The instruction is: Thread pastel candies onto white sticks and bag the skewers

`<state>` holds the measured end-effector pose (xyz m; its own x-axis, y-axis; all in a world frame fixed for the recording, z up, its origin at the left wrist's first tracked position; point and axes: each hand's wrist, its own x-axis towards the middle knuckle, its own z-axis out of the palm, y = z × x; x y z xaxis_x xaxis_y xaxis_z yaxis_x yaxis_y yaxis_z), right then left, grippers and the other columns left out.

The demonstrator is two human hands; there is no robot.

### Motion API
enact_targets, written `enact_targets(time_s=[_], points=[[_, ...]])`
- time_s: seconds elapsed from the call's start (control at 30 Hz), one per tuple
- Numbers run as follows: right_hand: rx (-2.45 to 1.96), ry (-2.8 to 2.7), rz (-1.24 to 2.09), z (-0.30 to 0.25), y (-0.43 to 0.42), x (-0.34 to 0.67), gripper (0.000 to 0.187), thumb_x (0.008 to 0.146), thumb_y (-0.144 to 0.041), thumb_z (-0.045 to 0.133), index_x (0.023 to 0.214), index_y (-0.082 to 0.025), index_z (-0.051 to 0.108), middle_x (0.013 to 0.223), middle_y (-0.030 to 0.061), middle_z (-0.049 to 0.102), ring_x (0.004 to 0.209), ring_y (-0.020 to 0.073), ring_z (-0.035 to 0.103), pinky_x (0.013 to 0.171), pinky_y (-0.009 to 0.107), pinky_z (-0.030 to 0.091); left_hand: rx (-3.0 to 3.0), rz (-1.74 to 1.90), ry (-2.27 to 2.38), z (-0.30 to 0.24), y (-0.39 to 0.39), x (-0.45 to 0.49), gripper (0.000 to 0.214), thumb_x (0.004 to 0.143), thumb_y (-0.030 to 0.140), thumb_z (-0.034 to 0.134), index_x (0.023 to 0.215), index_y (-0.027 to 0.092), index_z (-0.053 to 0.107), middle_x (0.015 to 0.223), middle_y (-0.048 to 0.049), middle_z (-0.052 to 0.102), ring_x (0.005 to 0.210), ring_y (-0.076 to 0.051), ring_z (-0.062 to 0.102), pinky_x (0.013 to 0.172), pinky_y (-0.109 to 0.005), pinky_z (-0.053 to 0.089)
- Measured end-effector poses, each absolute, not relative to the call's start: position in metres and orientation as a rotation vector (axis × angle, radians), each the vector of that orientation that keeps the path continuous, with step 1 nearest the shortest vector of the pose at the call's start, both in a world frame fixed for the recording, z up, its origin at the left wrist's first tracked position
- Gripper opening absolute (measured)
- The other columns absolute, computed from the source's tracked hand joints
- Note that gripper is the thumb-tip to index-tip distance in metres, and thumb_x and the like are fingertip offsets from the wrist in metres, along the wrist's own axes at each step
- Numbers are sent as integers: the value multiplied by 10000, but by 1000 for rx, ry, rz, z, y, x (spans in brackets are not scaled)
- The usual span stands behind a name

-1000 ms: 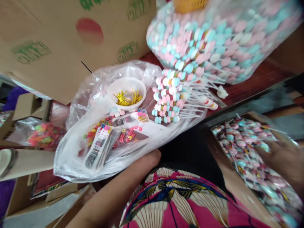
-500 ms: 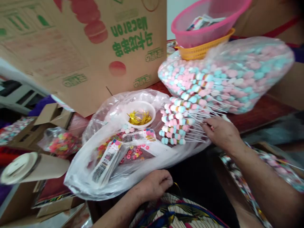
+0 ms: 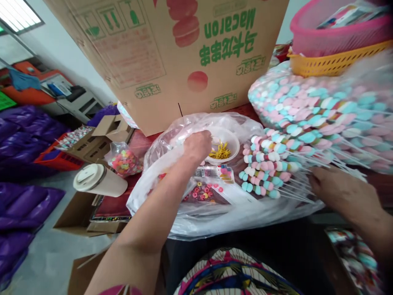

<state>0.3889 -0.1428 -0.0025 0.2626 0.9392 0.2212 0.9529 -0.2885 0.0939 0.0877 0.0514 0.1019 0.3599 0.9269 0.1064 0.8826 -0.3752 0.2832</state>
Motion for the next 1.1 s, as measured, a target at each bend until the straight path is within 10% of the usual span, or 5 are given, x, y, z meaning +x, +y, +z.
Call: enact_targets(time_s=[0.27,0.5,1.1], points=[[-2297,-1787,30,-4,-144,403,250,783,-323,434,774,-216,659,756,110,634,715,247,604,645,373,451,2633,-292,1381,60,5,70,225,823,337,544,885,173,687,958,-116,692,943,-276,615,832,-385,435],[-2218,-1167,238,29,-170,413,297,729,-471,533,797,-224,684,764,45,708,700,222,641,687,355,501,2593,-88,1409,26,28,61,264,847,370,497,816,183,681,940,-97,697,966,-268,598,881,-401,381],[-2724,-1818,-162,37,-141,391,257,893,-406,457,900,-252,662,861,51,674,713,200,615,511,272,287,2487,644,1185,31,-2,60,166,824,303,479,766,202,597,785,-57,679,780,-207,609,801,-346,449]])
